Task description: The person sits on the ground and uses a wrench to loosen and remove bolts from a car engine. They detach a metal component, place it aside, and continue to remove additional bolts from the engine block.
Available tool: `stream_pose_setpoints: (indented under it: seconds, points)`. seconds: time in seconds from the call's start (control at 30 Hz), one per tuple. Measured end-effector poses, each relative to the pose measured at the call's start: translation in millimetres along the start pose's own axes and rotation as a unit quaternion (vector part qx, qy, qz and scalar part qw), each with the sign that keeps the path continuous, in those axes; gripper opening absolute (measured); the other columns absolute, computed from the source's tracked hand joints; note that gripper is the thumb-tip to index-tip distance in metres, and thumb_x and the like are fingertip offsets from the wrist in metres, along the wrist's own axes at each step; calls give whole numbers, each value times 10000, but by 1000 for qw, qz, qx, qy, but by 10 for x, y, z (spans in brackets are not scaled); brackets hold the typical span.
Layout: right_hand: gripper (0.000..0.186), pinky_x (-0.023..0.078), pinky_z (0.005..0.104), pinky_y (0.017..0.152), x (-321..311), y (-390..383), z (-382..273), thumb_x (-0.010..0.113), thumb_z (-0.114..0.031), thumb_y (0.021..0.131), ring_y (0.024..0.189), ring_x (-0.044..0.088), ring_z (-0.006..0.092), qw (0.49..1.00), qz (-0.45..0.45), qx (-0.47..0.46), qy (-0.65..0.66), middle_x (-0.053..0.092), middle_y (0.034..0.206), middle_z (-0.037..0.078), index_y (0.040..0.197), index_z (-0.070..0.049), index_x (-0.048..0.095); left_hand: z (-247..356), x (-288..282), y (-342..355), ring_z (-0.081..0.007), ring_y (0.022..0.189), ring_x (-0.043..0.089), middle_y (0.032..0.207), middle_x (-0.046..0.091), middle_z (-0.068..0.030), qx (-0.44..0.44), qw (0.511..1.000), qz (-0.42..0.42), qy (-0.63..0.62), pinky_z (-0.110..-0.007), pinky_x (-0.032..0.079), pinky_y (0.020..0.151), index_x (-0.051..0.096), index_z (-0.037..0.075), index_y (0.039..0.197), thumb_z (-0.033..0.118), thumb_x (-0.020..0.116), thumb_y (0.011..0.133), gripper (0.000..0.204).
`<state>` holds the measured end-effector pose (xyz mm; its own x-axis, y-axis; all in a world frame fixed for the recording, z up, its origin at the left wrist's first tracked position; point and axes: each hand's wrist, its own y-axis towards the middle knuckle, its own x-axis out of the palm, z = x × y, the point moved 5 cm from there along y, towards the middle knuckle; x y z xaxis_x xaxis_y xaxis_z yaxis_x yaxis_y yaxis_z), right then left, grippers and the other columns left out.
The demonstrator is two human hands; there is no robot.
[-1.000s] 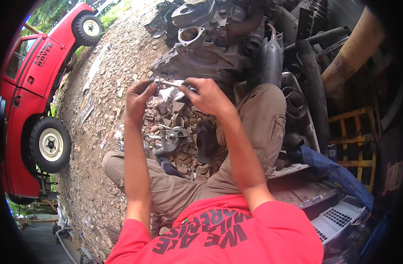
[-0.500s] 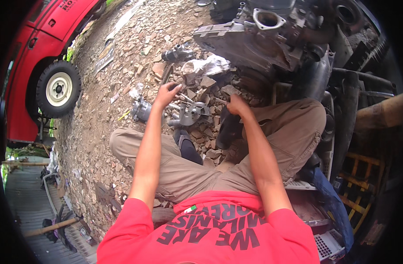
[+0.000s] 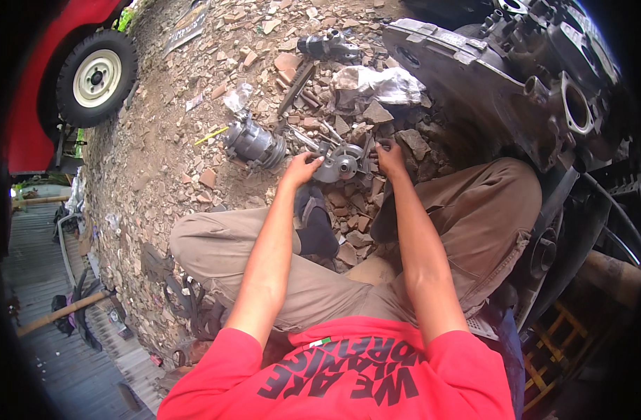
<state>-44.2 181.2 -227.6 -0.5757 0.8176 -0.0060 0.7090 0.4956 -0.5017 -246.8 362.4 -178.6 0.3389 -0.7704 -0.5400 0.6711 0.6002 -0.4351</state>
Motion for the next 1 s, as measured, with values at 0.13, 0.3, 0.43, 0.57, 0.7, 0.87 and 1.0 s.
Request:
stream_pose_setpoints:
  seconds: [0.13,0.3,0.43,0.57,0.7,0.87,1.0]
  points:
    - [212,527,344,635,-98,310,273,613,-166,905,732,684,204,983,26,-64,-169,701,827,132,993,23,655,-205,139,29,-292,1007,663,1060,692,-192,-18,1000,-4,-2,-371,489,894,652,-9,1128,358,693,861,456]
    - [327,505,388,718,377,406,325,607,-279,910,786,672,264,927,-58,-139,-344,694,863,162,987,36,650,-849,162,8,-345,1004,657,1049,688,-207,-104,992,68,6,-408,498,893,663,9,1106,306,689,842,399]
    - [490,481,434,846,536,220,383,592,-441,908,956,640,368,929,-67,-117,-344,666,994,218,1097,9,639,-732,172,145,-374,1117,587,1177,623,-213,-122,978,169,-10,-414,464,947,614,26,1180,269,677,829,432]
    - [687,486,461,863,777,-138,-34,657,-585,816,1000,609,411,895,-65,-179,-403,588,1093,251,1174,-3,590,-761,327,358,-334,1317,412,1366,485,-162,-143,968,202,40,-517,352,1054,492,56,1315,312,668,836,571]
    - [771,495,492,860,985,-234,-112,782,-539,703,1030,590,438,828,-175,-116,-520,534,1146,261,1184,16,551,-804,454,386,-311,1352,358,1379,471,-141,-214,955,193,71,-597,280,1073,461,62,1334,371,644,850,603]
    - [731,485,502,869,945,-192,-7,773,-509,723,1045,574,449,852,-150,-121,-487,527,1137,258,1179,13,539,-744,279,484,-315,1281,428,1293,528,-150,-199,940,236,144,-557,322,1029,519,52,1253,324,626,864,487]
    - [689,476,502,877,912,-182,12,729,-511,765,1051,561,458,870,-136,-122,-458,519,1135,266,1175,10,543,-636,224,602,-319,1195,499,1208,573,-137,-67,959,229,155,-497,361,1004,562,53,1206,278,627,857,420]
